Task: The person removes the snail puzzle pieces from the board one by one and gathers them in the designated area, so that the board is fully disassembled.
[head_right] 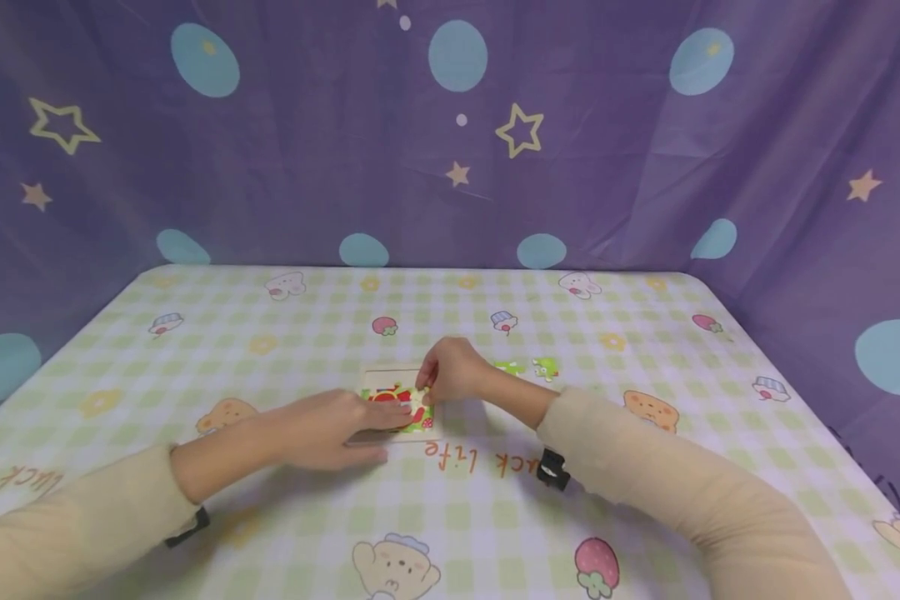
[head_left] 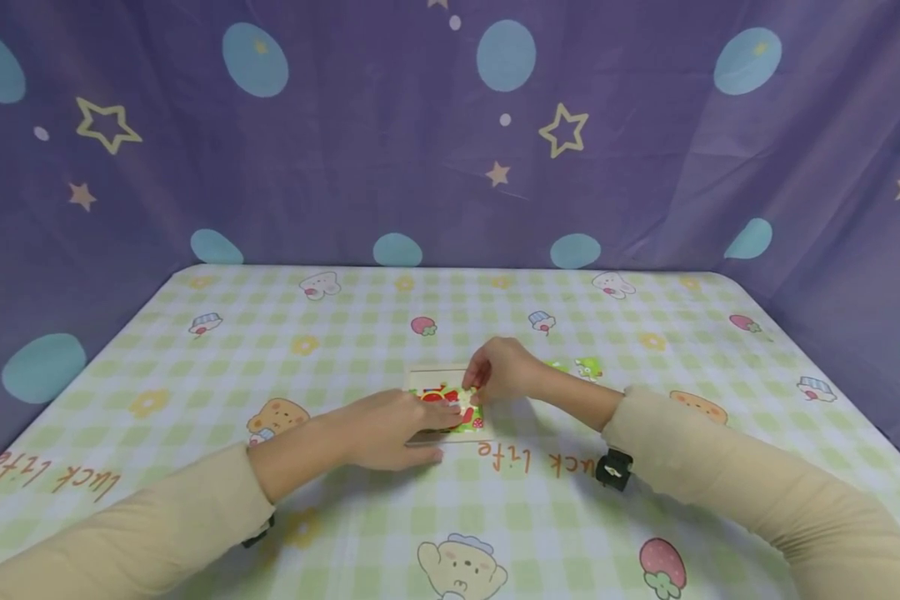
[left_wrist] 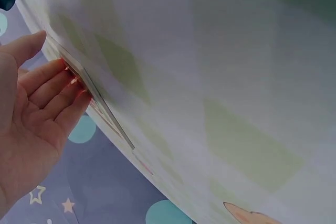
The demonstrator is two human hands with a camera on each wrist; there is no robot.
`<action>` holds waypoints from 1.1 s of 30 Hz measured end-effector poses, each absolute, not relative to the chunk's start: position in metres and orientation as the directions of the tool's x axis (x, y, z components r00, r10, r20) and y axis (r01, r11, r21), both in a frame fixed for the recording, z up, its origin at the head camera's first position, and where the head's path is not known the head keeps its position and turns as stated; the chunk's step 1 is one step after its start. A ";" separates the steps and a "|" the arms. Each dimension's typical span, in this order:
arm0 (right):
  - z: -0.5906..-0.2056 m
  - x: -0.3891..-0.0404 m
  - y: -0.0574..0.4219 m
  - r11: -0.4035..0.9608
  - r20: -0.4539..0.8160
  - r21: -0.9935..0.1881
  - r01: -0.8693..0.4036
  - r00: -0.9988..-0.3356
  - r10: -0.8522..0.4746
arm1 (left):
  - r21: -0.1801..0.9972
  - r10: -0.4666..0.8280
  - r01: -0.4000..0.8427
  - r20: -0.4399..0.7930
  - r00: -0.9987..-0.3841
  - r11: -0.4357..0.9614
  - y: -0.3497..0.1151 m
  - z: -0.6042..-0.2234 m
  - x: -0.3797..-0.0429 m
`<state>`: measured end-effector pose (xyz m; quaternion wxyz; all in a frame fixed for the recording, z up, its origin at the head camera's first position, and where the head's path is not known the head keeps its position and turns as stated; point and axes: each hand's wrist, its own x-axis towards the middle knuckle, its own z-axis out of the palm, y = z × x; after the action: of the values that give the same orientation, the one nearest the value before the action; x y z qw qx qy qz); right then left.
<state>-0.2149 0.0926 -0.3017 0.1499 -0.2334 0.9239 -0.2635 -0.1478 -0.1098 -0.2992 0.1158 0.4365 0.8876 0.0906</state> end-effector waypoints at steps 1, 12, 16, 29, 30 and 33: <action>-0.302 -0.215 0.093 0.752 -0.154 -0.559 -0.350 -0.847 -0.509 | 0.262 0.794 0.752 -0.128 -0.594 0.605 -0.110 -0.299 -0.148; -0.305 -0.217 0.094 0.733 -0.155 -0.579 -0.358 -0.834 -0.530 | 0.261 0.796 0.755 -0.113 -0.595 0.601 -0.110 -0.300 -0.149; -0.303 -0.213 0.093 0.750 -0.149 -0.552 -0.364 -0.842 -0.518 | 0.260 0.804 0.764 -0.103 -0.586 0.591 -0.110 -0.300 -0.150; -0.299 -0.204 0.092 0.737 -0.082 -0.524 -0.427 -0.836 -0.542 | 0.261 0.804 0.765 -0.096 -0.586 0.589 -0.110 -0.299 -0.149; -0.299 -0.204 0.092 0.736 -0.080 -0.530 -0.421 -0.839 -0.538 | 0.263 0.803 0.763 -0.099 -0.588 0.590 -0.110 -0.299 -0.149; -0.299 -0.206 0.091 0.730 -0.083 -0.563 -0.387 -0.853 -0.516 | 0.265 0.802 0.760 -0.102 -0.589 0.593 -0.110 -0.298 -0.150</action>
<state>-0.2058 0.0914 -0.2985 0.1178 -0.2446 0.9226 -0.2740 -0.1497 -0.1101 -0.2983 0.1058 0.4407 0.8861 0.0971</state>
